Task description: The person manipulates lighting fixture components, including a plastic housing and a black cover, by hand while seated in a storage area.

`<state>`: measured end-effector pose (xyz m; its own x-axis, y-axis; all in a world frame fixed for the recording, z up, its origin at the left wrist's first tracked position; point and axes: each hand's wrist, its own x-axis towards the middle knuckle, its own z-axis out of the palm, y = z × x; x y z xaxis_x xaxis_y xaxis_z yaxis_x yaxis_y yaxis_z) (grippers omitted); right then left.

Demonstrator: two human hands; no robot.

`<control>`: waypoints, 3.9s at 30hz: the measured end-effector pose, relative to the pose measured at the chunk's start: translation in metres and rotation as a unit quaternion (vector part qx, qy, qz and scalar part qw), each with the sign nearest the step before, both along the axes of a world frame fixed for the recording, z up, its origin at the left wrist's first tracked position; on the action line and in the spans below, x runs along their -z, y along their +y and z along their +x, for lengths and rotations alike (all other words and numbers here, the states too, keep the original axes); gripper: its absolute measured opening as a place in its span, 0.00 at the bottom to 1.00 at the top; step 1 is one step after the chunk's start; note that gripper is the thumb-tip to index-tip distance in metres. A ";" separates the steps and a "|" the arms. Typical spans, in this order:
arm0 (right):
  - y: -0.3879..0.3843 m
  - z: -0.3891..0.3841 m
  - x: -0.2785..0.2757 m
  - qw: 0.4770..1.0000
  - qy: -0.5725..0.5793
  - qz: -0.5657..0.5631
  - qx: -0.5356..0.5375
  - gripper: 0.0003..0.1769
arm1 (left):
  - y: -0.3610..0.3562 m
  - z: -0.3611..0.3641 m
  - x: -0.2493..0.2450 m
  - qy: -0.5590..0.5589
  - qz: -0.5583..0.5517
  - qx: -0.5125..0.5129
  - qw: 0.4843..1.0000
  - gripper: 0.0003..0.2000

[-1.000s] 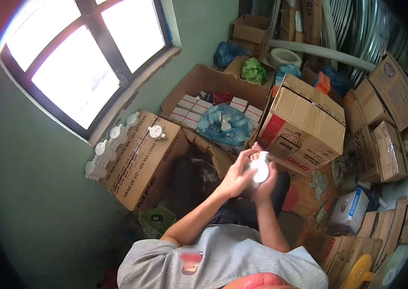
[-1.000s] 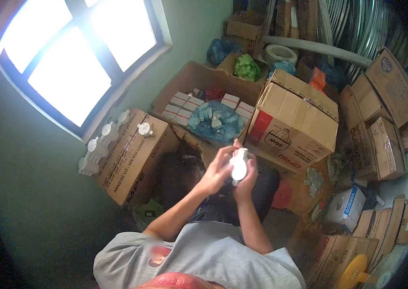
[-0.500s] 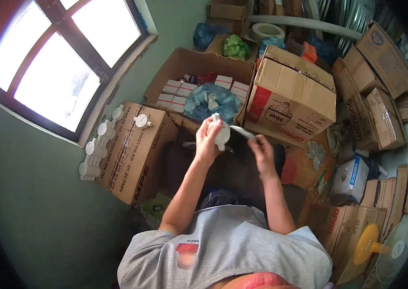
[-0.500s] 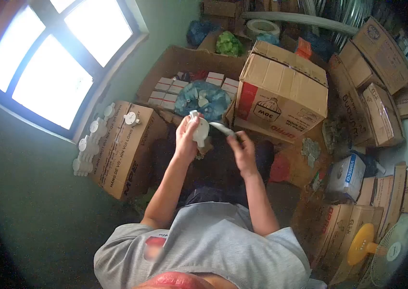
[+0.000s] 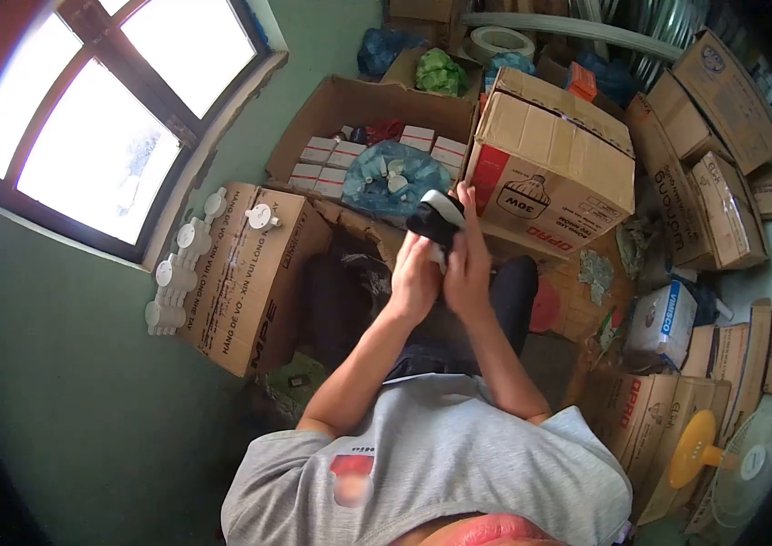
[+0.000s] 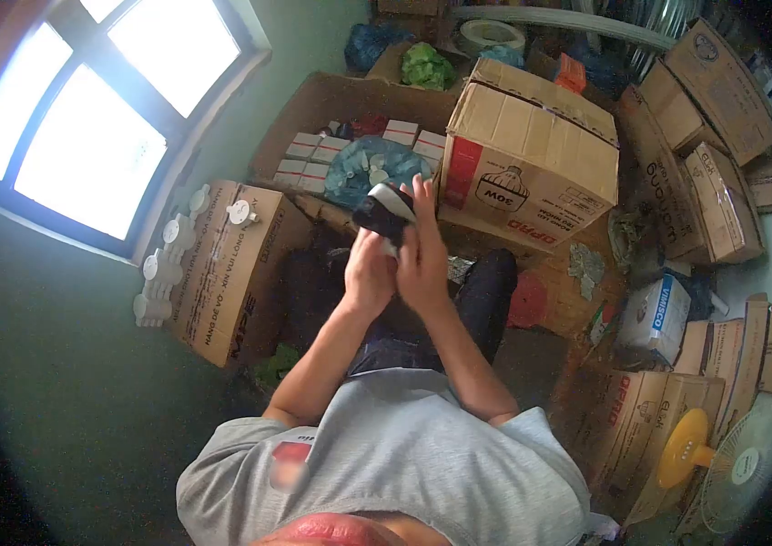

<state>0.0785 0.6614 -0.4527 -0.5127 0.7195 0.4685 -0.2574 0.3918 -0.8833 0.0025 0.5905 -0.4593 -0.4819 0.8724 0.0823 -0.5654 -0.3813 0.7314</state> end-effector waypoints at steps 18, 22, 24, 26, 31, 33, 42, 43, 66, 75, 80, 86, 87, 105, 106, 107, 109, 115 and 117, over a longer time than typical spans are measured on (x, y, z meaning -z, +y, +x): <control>-0.032 -0.013 -0.012 0.998 0.033 0.016 -0.043 0.34 | -0.008 -0.023 -0.034 0.313 -0.021 -0.130 0.941 0.32; -0.003 -0.020 -0.023 0.993 0.088 -0.055 -0.053 0.29 | -0.012 -0.013 0.001 0.211 -0.020 -0.100 0.972 0.26; -0.015 -0.023 -0.025 0.991 0.094 -0.083 -0.039 0.26 | -0.013 -0.014 -0.003 0.206 -0.019 -0.106 0.973 0.26; -0.025 -0.022 -0.025 0.996 0.028 0.052 0.074 0.27 | -0.017 -0.013 -0.007 0.143 -0.050 -0.087 0.985 0.29; -0.014 -0.003 -0.033 0.972 0.009 0.192 0.137 0.18 | -0.004 -0.024 -0.017 0.129 0.004 -0.143 0.981 0.32; 0.005 0.010 -0.039 0.948 -0.034 0.229 0.218 0.12 | -0.010 -0.037 -0.017 0.120 -0.017 -0.170 0.978 0.31; 0.057 0.060 -0.016 0.983 -0.102 -0.127 -0.089 0.10 | -0.016 -0.039 -0.014 0.071 -0.044 -0.130 0.988 0.34; 0.051 0.061 -0.015 0.970 -0.012 -0.214 -0.118 0.12 | -0.015 -0.039 -0.014 0.066 -0.044 -0.126 0.989 0.34; -0.016 0.021 -0.049 0.995 -0.058 0.079 -0.021 0.36 | -0.007 -0.020 -0.058 0.280 0.003 -0.144 0.949 0.35; -0.035 -0.005 -0.034 0.997 -0.022 0.014 -0.072 0.34 | -0.003 -0.025 -0.054 0.359 0.001 -0.150 0.921 0.40; -0.010 -0.013 -0.025 0.981 0.095 -0.152 -0.078 0.26 | -0.013 -0.008 -0.046 0.483 -0.011 -0.118 0.867 0.35; -0.028 -0.014 -0.007 0.996 0.000 0.055 -0.073 0.32 | -0.005 -0.032 -0.038 0.398 0.032 -0.107 0.910 0.39; -0.028 -0.012 -0.007 0.995 -0.005 0.043 -0.093 0.33 | -0.003 -0.028 -0.038 0.360 0.044 -0.105 0.926 0.39; -0.009 0.013 -0.045 0.987 -0.121 0.101 -0.017 0.20 | -0.018 -0.018 -0.043 0.345 0.016 -0.111 0.932 0.27; -0.005 0.014 -0.049 0.988 -0.121 0.099 -0.016 0.20 | -0.020 -0.020 -0.044 0.346 0.014 -0.110 0.932 0.27; -0.001 0.014 -0.053 0.988 -0.115 0.040 -0.097 0.21 | -0.023 -0.024 -0.048 0.394 0.006 -0.112 0.912 0.26; -0.004 0.014 -0.048 0.981 -0.101 -0.009 -0.163 0.23 | -0.023 -0.022 -0.056 0.435 -0.009 -0.132 0.891 0.24; -0.015 0.010 -0.054 0.967 -0.202 0.021 -0.156 0.28 | -0.018 -0.025 -0.048 0.388 0.029 -0.165 0.907 0.21; -0.017 0.011 -0.049 0.962 -0.226 0.044 -0.144 0.33 | -0.015 -0.026 -0.039 0.366 0.034 -0.162 0.916 0.20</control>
